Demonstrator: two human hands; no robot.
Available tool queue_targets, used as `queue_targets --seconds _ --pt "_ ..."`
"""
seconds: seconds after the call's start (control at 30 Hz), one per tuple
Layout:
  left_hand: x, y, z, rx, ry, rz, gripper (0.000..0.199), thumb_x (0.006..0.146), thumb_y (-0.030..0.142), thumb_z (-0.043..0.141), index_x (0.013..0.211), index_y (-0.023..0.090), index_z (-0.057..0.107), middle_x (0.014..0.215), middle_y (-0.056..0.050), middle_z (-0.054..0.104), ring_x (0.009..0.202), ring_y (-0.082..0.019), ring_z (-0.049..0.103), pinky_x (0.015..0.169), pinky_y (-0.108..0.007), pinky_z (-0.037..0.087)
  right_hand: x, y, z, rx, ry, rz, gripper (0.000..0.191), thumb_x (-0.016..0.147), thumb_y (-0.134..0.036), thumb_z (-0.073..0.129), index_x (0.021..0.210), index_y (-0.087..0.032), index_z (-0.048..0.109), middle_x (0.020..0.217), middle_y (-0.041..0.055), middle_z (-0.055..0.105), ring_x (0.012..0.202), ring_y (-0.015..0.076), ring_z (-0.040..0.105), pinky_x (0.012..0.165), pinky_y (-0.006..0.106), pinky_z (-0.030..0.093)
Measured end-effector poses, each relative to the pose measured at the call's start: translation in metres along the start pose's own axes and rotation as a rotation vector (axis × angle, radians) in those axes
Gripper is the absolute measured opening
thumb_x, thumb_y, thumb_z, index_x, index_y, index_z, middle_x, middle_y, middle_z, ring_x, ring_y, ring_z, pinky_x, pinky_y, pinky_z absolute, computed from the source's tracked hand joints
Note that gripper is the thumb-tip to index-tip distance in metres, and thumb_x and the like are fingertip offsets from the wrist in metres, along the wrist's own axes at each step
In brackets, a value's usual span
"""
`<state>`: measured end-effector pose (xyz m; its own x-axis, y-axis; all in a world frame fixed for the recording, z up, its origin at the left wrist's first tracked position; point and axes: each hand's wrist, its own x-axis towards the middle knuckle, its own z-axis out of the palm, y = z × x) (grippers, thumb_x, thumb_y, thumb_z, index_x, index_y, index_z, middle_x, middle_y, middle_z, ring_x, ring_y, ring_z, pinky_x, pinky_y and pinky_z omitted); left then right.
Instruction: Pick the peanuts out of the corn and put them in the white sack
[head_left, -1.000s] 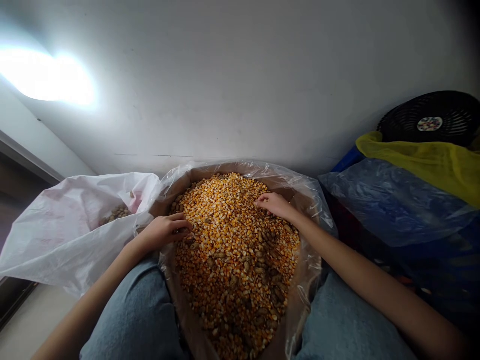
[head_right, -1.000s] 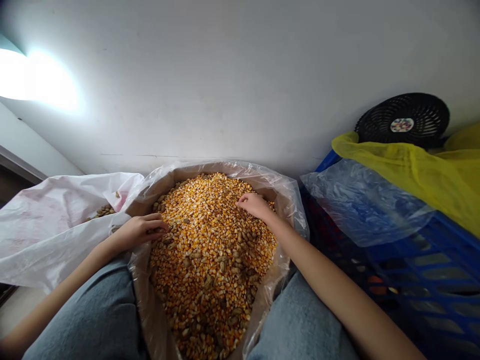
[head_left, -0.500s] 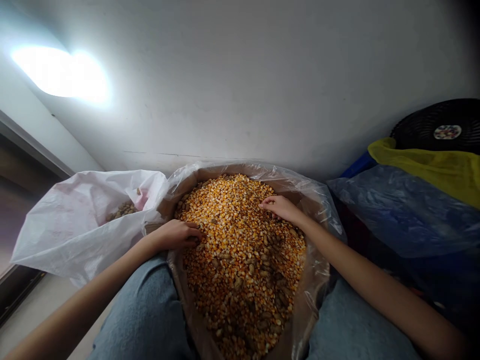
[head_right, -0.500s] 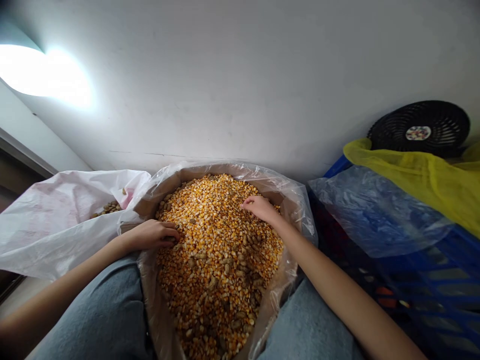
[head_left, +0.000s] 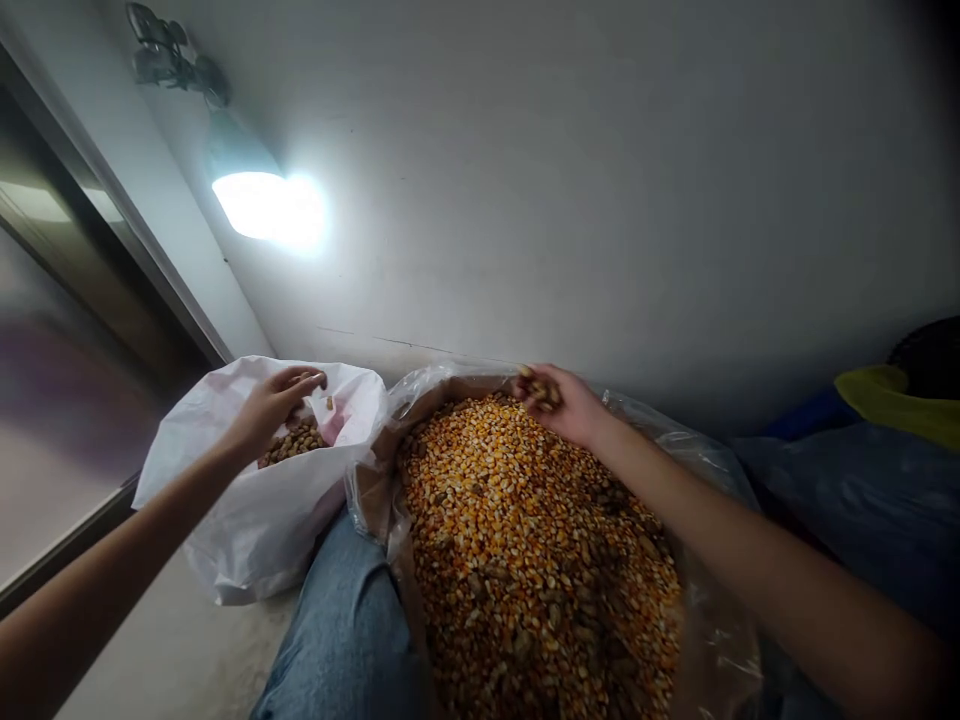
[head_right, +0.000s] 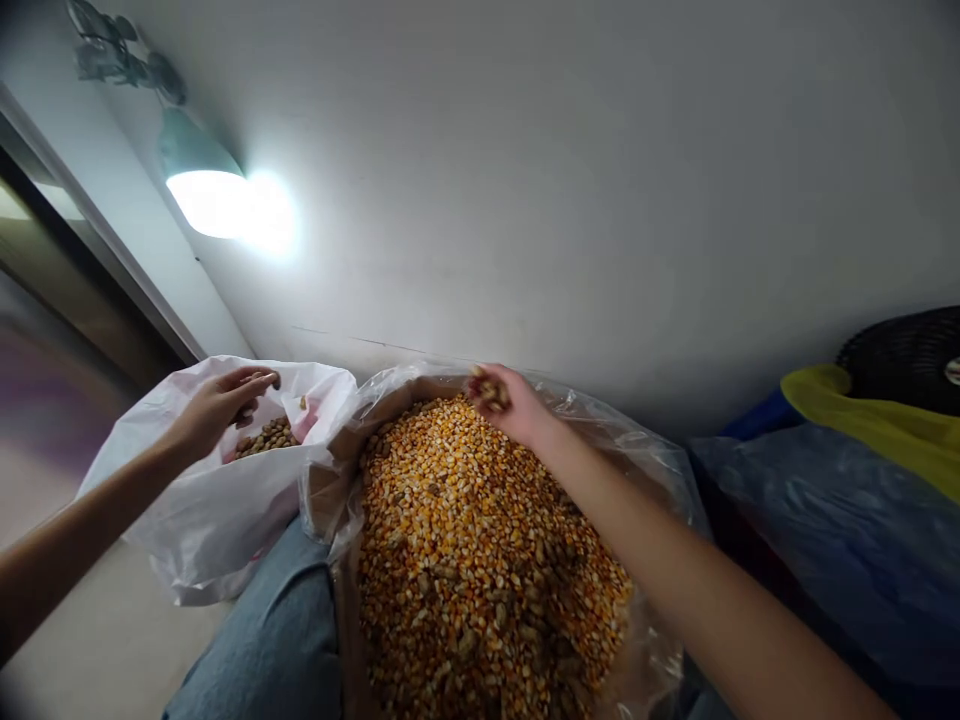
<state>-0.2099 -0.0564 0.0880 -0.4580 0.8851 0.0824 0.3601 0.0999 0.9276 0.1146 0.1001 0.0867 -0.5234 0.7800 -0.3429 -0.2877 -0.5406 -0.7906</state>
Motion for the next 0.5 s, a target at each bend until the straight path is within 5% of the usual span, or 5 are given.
queue_targets --seconds 0.13,0.23,0.3,0.37,0.5 --pt "0.018 -0.014 -0.037 0.43 0.096 -0.013 0.052 0.061 0.05 0.055 0.099 0.015 0.052 0.09 -0.008 0.057 0.075 -0.019 0.055 0.056 -0.027 0.045 0.039 0.011 0.113 -0.307 -0.33 -0.13 0.019 0.078 -0.033 0.042 0.084 -0.016 0.049 0.085 0.0053 0.058 0.079 0.0128 0.055 0.066 0.024 0.047" --pt "0.013 -0.015 -0.035 0.507 0.291 0.169 0.051 0.068 0.047 0.047 0.107 0.015 0.046 0.107 -0.01 0.052 0.099 -0.023 0.048 0.077 -0.036 0.043 0.051 0.026 0.157 -0.527 -0.381 -0.29 0.035 0.073 -0.046 0.048 0.098 -0.021 0.049 0.109 0.0022 0.052 0.098 0.0178 0.048 0.078 0.029 0.041" --pt "0.001 -0.009 -0.022 0.452 0.31 0.278 0.044 0.073 0.044 0.043 0.107 0.017 0.045 0.108 -0.009 0.051 0.101 -0.021 0.047 0.082 -0.035 0.041 0.049 0.035 0.153 -0.759 -0.29 -0.507 0.033 0.072 -0.045 0.05 0.097 -0.023 0.052 0.112 0.0001 0.051 0.102 0.0177 0.045 0.084 0.028 0.036" --pt "-0.013 -0.001 -0.002 0.378 0.244 0.346 0.039 0.075 0.042 0.042 0.106 0.018 0.044 0.106 -0.007 0.051 0.098 -0.018 0.049 0.082 -0.032 0.043 0.043 0.045 0.128 -0.967 -0.18 -0.618 0.025 0.075 -0.038 0.047 0.091 -0.02 0.055 0.102 0.0023 0.056 0.094 0.0163 0.049 0.081 0.026 0.037" --pt "-0.029 0.004 0.051 0.374 -0.153 0.337 0.038 0.076 0.039 0.043 0.108 0.019 0.042 0.105 -0.007 0.052 0.091 -0.017 0.052 0.078 -0.032 0.045 0.03 0.058 0.056 -1.289 -0.126 -0.512 0.022 0.075 -0.032 0.045 0.082 -0.017 0.059 0.088 0.0051 0.06 0.079 0.0163 0.053 0.069 0.026 0.04"
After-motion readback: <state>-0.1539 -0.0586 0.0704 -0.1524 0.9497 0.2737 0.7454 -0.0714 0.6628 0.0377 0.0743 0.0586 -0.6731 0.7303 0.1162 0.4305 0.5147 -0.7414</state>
